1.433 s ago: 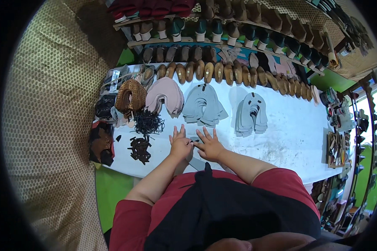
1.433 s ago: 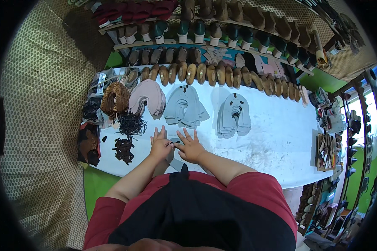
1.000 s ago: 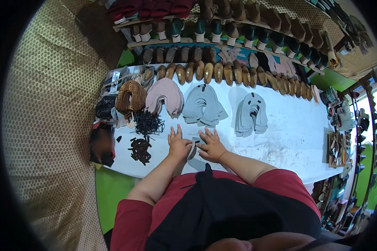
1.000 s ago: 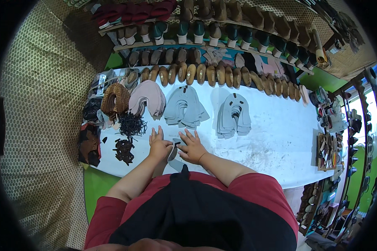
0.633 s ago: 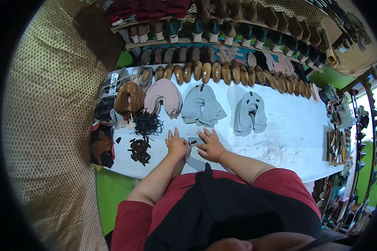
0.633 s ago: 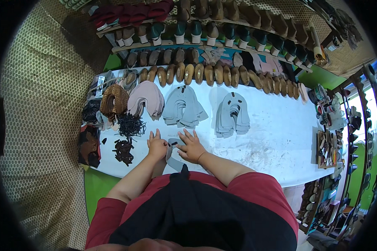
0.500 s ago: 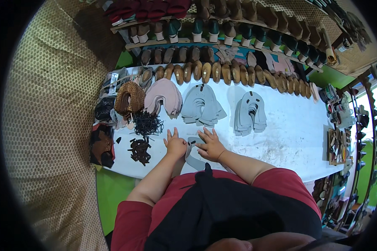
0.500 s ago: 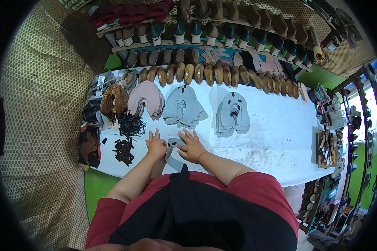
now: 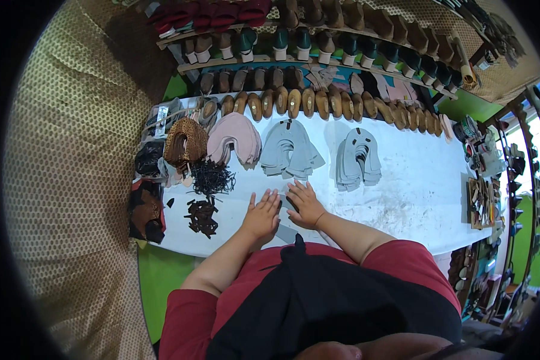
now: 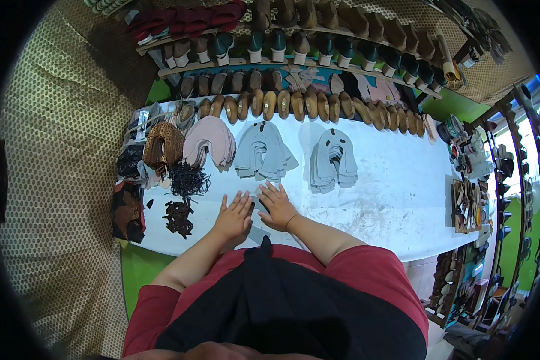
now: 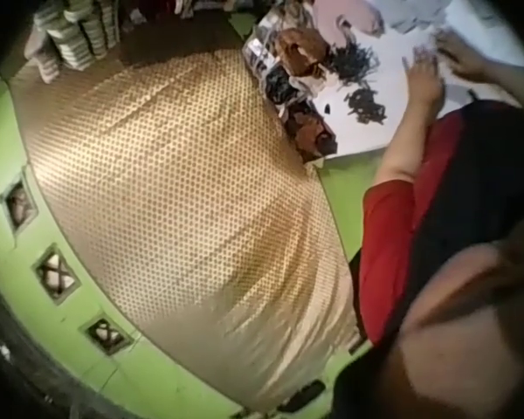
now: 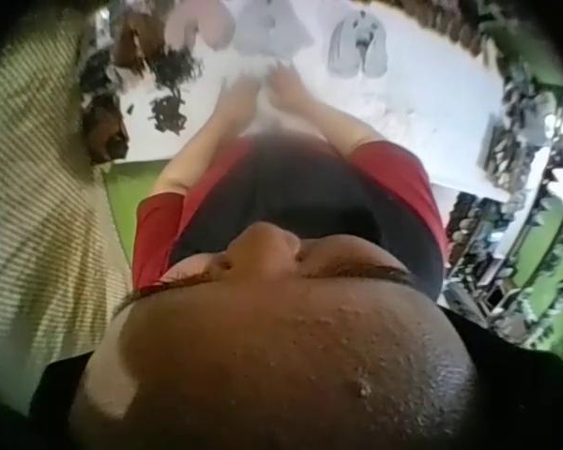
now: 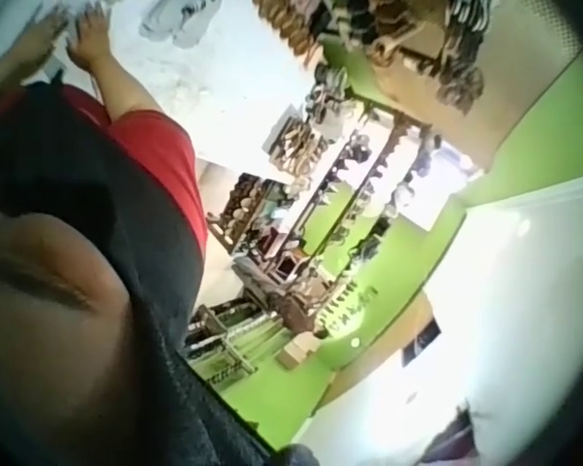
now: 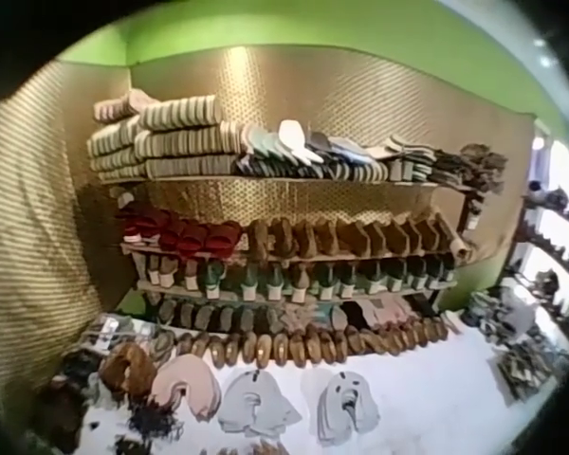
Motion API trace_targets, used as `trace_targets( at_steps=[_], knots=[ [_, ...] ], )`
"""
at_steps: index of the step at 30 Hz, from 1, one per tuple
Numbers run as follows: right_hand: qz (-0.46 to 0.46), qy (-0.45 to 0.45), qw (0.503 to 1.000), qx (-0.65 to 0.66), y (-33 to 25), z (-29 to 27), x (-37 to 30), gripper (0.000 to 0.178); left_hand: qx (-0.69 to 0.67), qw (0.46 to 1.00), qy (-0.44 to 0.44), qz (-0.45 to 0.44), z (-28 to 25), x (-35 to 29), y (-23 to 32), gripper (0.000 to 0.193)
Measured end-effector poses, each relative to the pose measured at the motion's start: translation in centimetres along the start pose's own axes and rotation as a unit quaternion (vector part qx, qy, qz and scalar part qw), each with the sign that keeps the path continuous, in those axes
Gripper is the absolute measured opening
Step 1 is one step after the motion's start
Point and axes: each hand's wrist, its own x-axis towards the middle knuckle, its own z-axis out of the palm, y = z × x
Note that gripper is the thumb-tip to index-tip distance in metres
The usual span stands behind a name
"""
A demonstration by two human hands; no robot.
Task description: Arranging and preparing shoe upper components for assembly on a workbench.
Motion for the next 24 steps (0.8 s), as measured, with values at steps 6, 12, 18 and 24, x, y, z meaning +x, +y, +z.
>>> trace_targets(
  at_steps=[6, 12, 18, 24],
  knots=[
    [0.033, -0.005, 0.999, -0.03, -0.6, -0.6, 0.0, 0.061, -0.045, 0.996, -0.079, -0.019, 0.0, -0.3, 0.4, 0.076],
    [0.075, 0.01, 0.991, -0.109, -1.7, -0.1, 0.3, 0.059, -0.048, 0.993, -0.106, -0.014, -1.4, -0.9, -0.9, 0.082],
    [0.177, 0.07, 0.972, -0.136, -2.8, 0.9, -0.1, 0.054, -0.03, 0.998, -0.031, -0.05, -1.8, -8.5, -7.3, 0.088],
    [0.218, 0.144, 0.96, -0.096, -7.2, 4.8, 3.3, 0.04, -0.013, 0.976, 0.057, -0.212, -1.7, -18.1, -16.9, 0.09]
  ],
)
